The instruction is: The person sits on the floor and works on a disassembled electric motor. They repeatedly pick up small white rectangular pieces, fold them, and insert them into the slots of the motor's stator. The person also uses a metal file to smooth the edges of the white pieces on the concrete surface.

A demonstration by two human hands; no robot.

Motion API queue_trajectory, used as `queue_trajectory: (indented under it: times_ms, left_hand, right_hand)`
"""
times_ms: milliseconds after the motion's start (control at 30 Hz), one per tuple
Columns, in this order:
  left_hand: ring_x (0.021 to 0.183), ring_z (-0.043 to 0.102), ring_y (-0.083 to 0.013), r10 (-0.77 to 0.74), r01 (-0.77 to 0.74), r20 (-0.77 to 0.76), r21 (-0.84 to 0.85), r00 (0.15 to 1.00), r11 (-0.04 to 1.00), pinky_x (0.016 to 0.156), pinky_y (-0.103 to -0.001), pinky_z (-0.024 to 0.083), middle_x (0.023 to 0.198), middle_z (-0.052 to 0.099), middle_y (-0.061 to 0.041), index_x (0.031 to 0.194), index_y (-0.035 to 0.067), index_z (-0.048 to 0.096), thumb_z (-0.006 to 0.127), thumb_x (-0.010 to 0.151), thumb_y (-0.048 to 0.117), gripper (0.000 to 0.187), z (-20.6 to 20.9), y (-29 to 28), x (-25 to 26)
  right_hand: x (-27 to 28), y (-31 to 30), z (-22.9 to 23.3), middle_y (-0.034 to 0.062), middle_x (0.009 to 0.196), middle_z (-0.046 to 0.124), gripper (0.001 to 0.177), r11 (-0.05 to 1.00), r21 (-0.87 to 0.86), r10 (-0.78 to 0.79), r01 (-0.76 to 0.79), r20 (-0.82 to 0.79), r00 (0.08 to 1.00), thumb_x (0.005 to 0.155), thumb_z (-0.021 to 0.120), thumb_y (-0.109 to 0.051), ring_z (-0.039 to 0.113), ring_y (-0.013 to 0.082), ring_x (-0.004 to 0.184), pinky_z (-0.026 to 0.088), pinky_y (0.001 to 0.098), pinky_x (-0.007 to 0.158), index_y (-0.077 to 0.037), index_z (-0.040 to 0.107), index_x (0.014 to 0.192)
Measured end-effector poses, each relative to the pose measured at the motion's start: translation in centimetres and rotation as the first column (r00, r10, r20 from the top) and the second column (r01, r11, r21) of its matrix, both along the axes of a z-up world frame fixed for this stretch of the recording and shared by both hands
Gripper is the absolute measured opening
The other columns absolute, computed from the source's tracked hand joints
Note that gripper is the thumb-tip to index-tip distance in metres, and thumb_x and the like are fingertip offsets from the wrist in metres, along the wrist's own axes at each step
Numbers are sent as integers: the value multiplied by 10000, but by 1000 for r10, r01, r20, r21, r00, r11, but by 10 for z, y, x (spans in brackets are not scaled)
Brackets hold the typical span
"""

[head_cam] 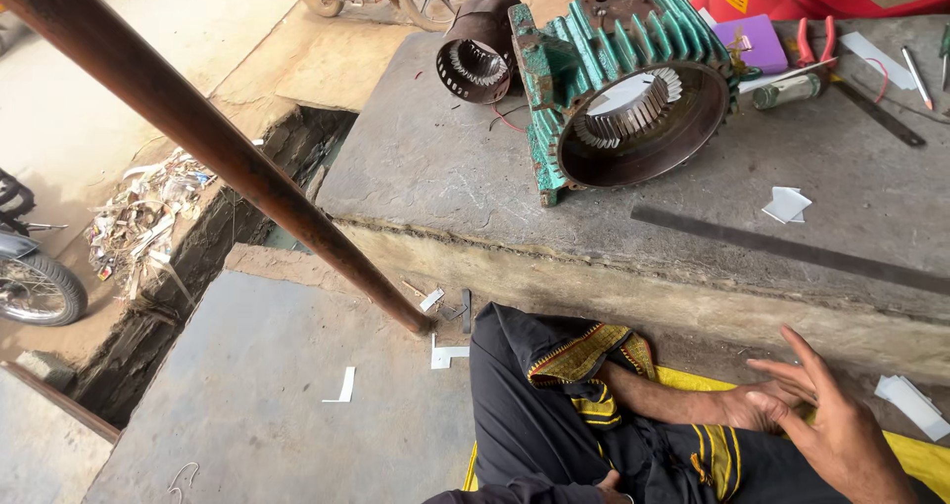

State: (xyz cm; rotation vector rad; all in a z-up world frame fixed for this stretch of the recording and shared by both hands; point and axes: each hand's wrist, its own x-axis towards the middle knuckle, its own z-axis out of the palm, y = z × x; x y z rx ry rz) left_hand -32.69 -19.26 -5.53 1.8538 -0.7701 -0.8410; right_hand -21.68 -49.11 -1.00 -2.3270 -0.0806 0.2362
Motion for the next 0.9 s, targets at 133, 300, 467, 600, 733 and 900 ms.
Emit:
queue_trajectory:
  times_ms: [133,300,467,600,733,900]
  left_hand:
    - [1038,626,-324,13,-13,-6,8,1000,1000,901,-402,506,1134,652,-153,1204,76,627,661,820,123,389,-1,7,10]
    - [1080,625,-328,-143,141,-79,-25,987,990,930,-400,505,1177,655,-157,1245,83,620,673,812,111,438,-12,-11,10]
    - [1121,624,-331,-308,304,-119,-50,944,951,958,-398,503,1219,659,-161,1286,90,612,685,803,99,489,-23,-24,16]
    - [1155,623,-334,-332,328,-119,-50,936,943,981,-397,502,1253,661,-164,1319,96,607,695,797,90,530,-25,-31,22]
    - [1188,622,-337,-258,258,-53,-8,965,966,1004,-395,501,1287,664,-167,1352,102,601,705,790,80,572,-30,9,54]
    - [1146,668,-339,221,-241,171,101,960,965,962,-398,542,1273,705,-147,1343,135,631,700,822,99,527,-47,75,88]
  right_hand:
    - [1,1,9,94,1310,713,951,999,41,3,-4,38,999,850,725,-313,606,253,1318,463,449,1093,-193,227,1651]
    - [1,1,24,112,1236,744,852,984,180,-28,15,67,997,842,715,-225,682,244,1217,512,413,1032,-138,322,1594]
    - [47,-15,52,129,1227,738,795,984,164,-97,70,163,982,892,729,-235,705,251,1159,552,387,982,-122,369,1591]
    - [102,-30,70,108,1225,741,742,975,52,-221,214,203,954,912,725,-225,721,244,1069,563,379,885,-109,412,1575]
    - [170,-33,61,96,1153,771,563,953,-68,-260,296,320,911,940,746,-195,729,224,977,564,369,826,-76,578,1464]
    - [246,-38,23,92,1049,769,384,950,-28,-298,312,229,927,899,799,-180,725,183,903,580,342,785,-65,716,1256]
